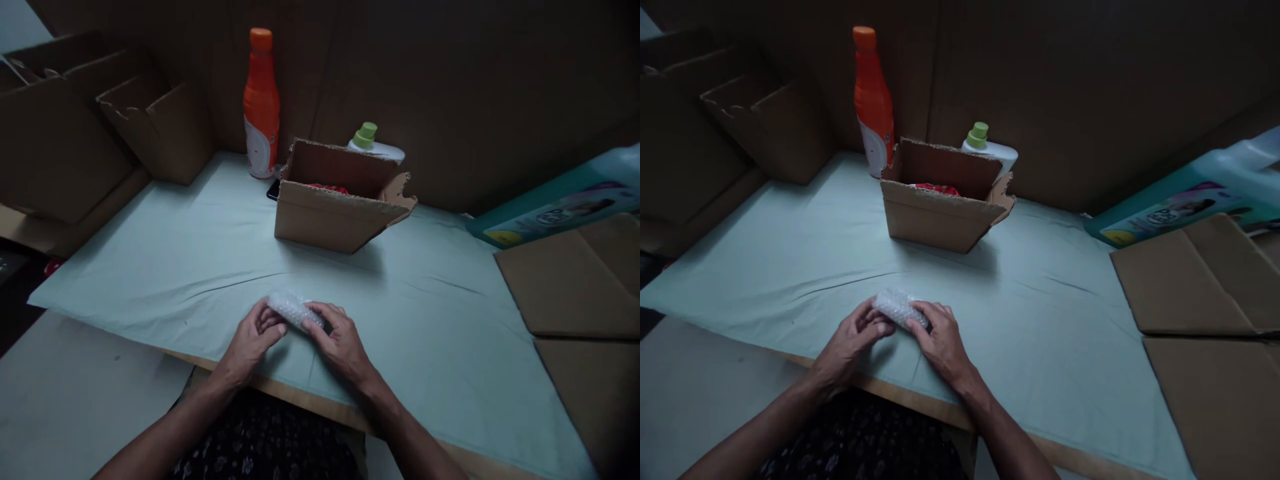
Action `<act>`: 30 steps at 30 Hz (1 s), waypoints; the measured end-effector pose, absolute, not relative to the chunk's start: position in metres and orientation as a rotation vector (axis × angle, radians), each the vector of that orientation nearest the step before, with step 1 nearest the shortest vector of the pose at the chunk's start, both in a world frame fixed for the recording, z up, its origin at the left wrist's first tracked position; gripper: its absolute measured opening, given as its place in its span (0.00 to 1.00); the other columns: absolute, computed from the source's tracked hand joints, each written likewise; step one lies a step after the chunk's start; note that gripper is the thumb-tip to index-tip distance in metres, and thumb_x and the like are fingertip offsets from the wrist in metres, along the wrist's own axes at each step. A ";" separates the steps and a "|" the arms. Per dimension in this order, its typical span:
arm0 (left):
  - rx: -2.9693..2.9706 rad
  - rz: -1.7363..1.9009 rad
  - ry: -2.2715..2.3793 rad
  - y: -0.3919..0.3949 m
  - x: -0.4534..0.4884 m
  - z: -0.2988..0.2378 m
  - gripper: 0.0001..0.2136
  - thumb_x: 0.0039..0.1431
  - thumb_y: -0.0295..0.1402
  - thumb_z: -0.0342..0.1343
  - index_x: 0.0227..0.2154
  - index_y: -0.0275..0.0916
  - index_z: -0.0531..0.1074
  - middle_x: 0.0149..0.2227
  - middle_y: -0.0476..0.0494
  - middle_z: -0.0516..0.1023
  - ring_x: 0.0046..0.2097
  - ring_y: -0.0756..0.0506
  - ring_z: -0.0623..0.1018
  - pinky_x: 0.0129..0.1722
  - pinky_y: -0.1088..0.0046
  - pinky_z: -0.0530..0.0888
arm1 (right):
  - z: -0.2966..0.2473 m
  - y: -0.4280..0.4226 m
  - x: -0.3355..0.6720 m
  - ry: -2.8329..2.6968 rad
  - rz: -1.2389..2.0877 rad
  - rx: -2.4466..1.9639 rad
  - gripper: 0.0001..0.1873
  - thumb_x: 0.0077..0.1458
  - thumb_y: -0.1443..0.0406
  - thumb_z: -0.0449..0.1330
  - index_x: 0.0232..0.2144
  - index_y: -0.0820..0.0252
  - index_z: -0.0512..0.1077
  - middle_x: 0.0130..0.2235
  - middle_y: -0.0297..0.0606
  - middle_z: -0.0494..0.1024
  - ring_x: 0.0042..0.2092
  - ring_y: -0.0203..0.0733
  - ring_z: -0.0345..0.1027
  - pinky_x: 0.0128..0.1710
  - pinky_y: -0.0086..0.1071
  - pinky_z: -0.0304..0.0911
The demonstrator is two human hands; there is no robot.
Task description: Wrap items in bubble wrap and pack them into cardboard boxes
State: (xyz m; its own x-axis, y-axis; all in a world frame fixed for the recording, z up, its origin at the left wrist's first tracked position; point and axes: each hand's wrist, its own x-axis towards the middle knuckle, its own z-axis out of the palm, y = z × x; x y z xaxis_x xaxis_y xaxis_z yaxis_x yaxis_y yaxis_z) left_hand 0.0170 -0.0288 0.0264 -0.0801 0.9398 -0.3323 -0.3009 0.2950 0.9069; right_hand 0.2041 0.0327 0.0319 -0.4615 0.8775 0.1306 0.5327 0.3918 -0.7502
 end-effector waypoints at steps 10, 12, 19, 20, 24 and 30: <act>0.409 1.270 1.030 -0.019 0.048 0.028 0.23 0.47 0.45 0.71 0.42 0.36 0.75 0.39 0.43 0.81 0.42 0.44 0.78 0.47 0.67 0.73 | 0.030 0.003 0.226 -1.575 1.457 -1.203 0.34 0.60 0.51 0.62 0.63 0.57 0.62 0.55 0.51 0.77 0.52 0.49 0.76 0.49 0.40 0.74; 0.426 1.236 0.991 -0.020 0.054 0.024 0.23 0.49 0.46 0.69 0.42 0.36 0.75 0.38 0.43 0.80 0.39 0.44 0.78 0.44 0.67 0.74 | 0.030 0.000 0.225 -1.490 1.449 -1.256 0.28 0.59 0.50 0.62 0.56 0.58 0.68 0.48 0.47 0.81 0.46 0.47 0.79 0.45 0.37 0.75; 1.283 1.334 1.281 0.014 0.018 0.055 0.23 0.60 0.42 0.61 0.55 0.40 0.69 0.53 0.36 0.76 0.50 0.40 0.77 0.50 0.60 0.75 | 0.104 0.053 0.252 -1.709 0.878 -1.276 0.15 0.58 0.54 0.65 0.44 0.53 0.77 0.37 0.36 0.81 0.35 0.41 0.75 0.35 0.31 0.72; 1.507 1.420 1.378 0.029 0.007 0.069 0.25 0.60 0.40 0.61 0.59 0.43 0.65 0.58 0.36 0.73 0.55 0.39 0.75 0.55 0.58 0.73 | 0.127 0.068 0.259 -1.766 0.724 -1.276 0.15 0.58 0.54 0.65 0.46 0.52 0.77 0.39 0.37 0.81 0.37 0.42 0.75 0.36 0.33 0.72; 2.268 1.542 1.612 0.101 -0.019 0.118 0.30 0.61 0.32 0.59 0.65 0.41 0.59 0.65 0.35 0.66 0.69 0.34 0.62 0.66 0.48 0.61 | 0.208 0.144 0.267 -1.967 0.031 -1.308 0.16 0.58 0.56 0.64 0.47 0.54 0.77 0.41 0.38 0.81 0.36 0.43 0.73 0.38 0.37 0.68; 2.579 1.295 1.656 0.152 -0.017 0.110 0.12 0.64 0.21 0.49 0.43 0.38 0.77 0.44 0.40 0.82 0.60 0.36 0.73 0.62 0.48 0.65 | 0.233 0.240 0.225 -2.560 -0.362 -1.863 0.07 0.54 0.63 0.66 0.31 0.62 0.81 0.35 0.47 0.81 0.38 0.53 0.76 0.33 0.36 0.62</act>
State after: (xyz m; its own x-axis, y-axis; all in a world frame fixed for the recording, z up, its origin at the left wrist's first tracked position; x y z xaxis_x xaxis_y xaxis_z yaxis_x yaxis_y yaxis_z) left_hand -0.0171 0.1516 0.1099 0.2084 0.6934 0.6898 0.8369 -0.4914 0.2412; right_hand 0.2253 0.2396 0.2331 -0.3157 0.9439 0.0969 0.9337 0.2909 0.2089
